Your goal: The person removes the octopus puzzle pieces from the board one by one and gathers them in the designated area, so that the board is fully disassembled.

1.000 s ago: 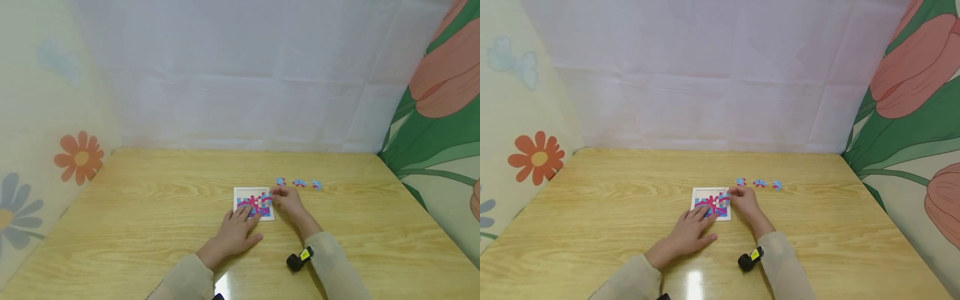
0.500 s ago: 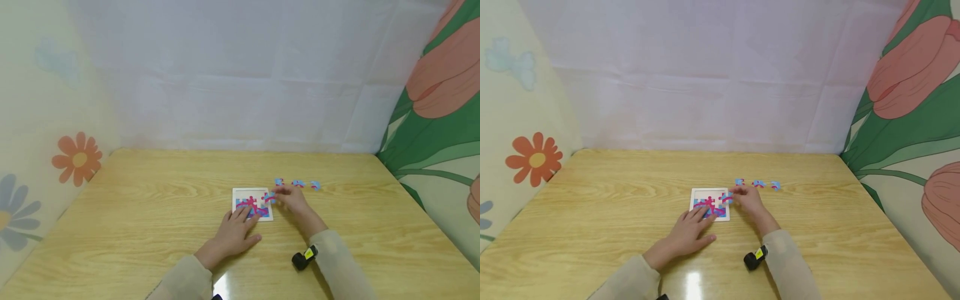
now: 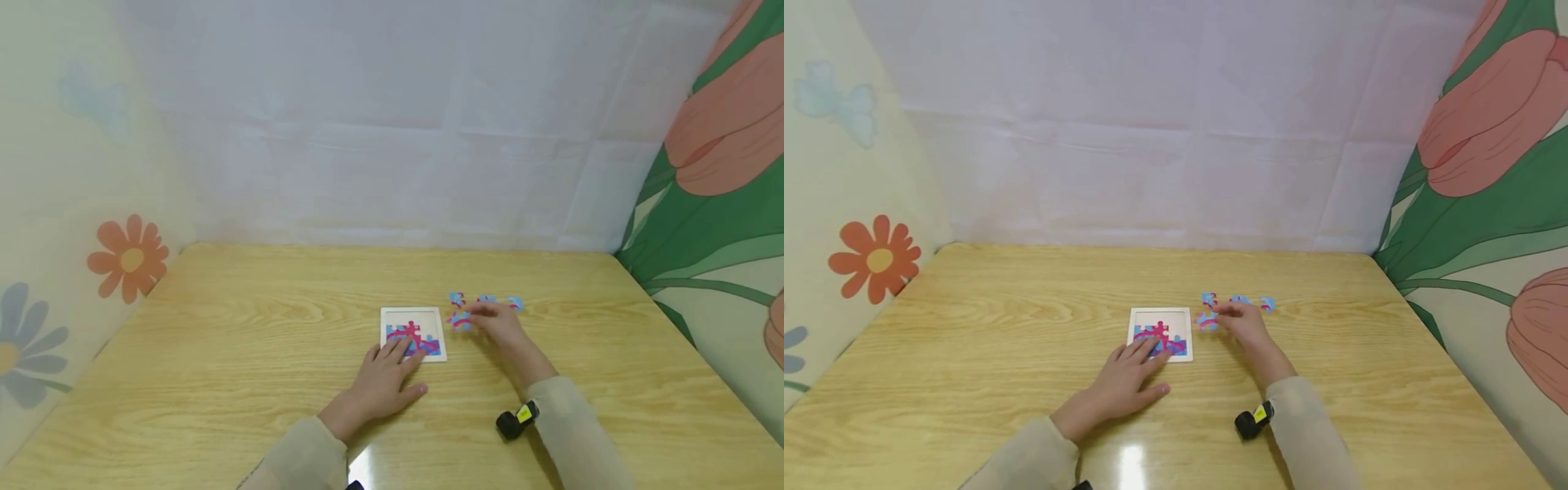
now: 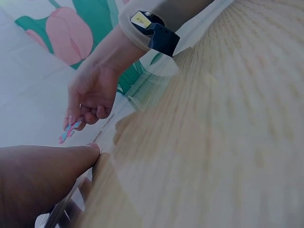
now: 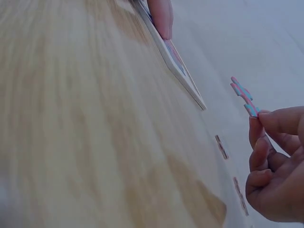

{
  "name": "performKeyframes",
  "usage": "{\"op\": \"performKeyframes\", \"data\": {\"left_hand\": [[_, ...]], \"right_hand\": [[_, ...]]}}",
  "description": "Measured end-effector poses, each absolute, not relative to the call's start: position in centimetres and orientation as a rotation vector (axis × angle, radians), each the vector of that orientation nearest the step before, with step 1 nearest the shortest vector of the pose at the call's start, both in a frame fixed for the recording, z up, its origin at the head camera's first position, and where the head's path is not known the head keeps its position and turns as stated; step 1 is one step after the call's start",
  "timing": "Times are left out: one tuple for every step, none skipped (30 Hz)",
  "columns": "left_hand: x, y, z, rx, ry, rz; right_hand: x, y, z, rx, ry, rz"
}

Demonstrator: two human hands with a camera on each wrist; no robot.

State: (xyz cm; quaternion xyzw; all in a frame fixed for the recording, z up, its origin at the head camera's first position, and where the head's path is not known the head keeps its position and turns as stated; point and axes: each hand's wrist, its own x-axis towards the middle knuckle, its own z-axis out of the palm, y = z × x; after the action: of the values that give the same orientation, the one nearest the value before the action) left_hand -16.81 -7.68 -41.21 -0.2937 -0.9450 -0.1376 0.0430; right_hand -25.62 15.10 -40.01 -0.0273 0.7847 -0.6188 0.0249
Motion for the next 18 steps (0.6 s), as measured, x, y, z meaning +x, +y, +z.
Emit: {"op": "performKeyframes", "data": {"left_hand": [[-16.8, -7.7, -41.2, -0.897, -2.883, -0.422], [-16.8, -7.6, -41.2, -0.896, -2.877, -0.424], [-16.8, -7.6, -41.3, -0.894, -2.87, -0.424], [-16.8, -7.6, -41.3, -0.891, -2.864, -0.424], [-16.9, -7.6, -41.3, -0.888, -2.859, -0.425], [-16.9, -7.6, -41.4, -0.886, -2.852, -0.421], [-16.9, -7.6, -41.4, -0.885, -2.851, -0.423], [-16.9, -7.6, -41.4, -0.884, -2.851, -0.424], [-16.9, -7.6, -41.4, -0.883, -2.851, -0.424], [-16.9, -7.6, -41.4, -0.883, -2.852, -0.423], [-16.9, -7.6, -41.4, -0.883, -2.854, -0.423], [-16.9, -7.6, -41.4, -0.883, -2.856, -0.423], [-16.9, -7.6, -41.4, -0.882, -2.86, -0.428], [-16.9, -7.6, -41.3, -0.883, -2.861, -0.431], [-16.9, -7.6, -41.3, -0.883, -2.862, -0.433], [-16.9, -7.6, -41.3, -0.882, -2.864, -0.435], [-16.9, -7.6, -41.3, -0.882, -2.866, -0.437], [-16.9, -7.6, -41.3, -0.881, -2.871, -0.44]], "right_hand": [[-25.7, 15.4, -40.0, -0.085, 2.434, -1.903], [-25.7, 15.7, -40.1, -0.087, 2.44, -1.892], [-25.8, 15.9, -40.1, -0.087, 2.448, -1.887], [-25.8, 16.2, -40.1, -0.093, 2.464, -1.869], [-25.8, 16.5, -40.0, -0.1, 2.477, -1.865], [-25.8, 16.8, -40.0, -0.099, 2.485, -1.861], [-25.8, 17.0, -40.0, -0.102, 2.489, -1.867], [-25.8, 17.3, -40.0, -0.103, 2.495, -1.866], [-25.8, 17.5, -39.9, -0.103, 2.492, -1.875], [-25.8, 17.8, -40.0, -0.111, 2.489, -1.876], [-25.8, 18.0, -39.9, -0.106, 2.479, -1.888], [-25.8, 18.2, -40.0, -0.104, 2.47, -1.896], [-25.8, 18.5, -40.0, -0.104, 2.465, -1.904], [-25.8, 18.7, -40.0, -0.104, 2.461, -1.905], [-25.8, 18.9, -40.0, -0.106, 2.453, -1.91], [-25.8, 19.2, -40.0, -0.108, 2.456, -1.901], [-25.8, 19.4, -40.0, -0.094, 2.45, -1.909], [-25.8, 19.6, -40.0, -0.088, 2.439, -1.922]]}}
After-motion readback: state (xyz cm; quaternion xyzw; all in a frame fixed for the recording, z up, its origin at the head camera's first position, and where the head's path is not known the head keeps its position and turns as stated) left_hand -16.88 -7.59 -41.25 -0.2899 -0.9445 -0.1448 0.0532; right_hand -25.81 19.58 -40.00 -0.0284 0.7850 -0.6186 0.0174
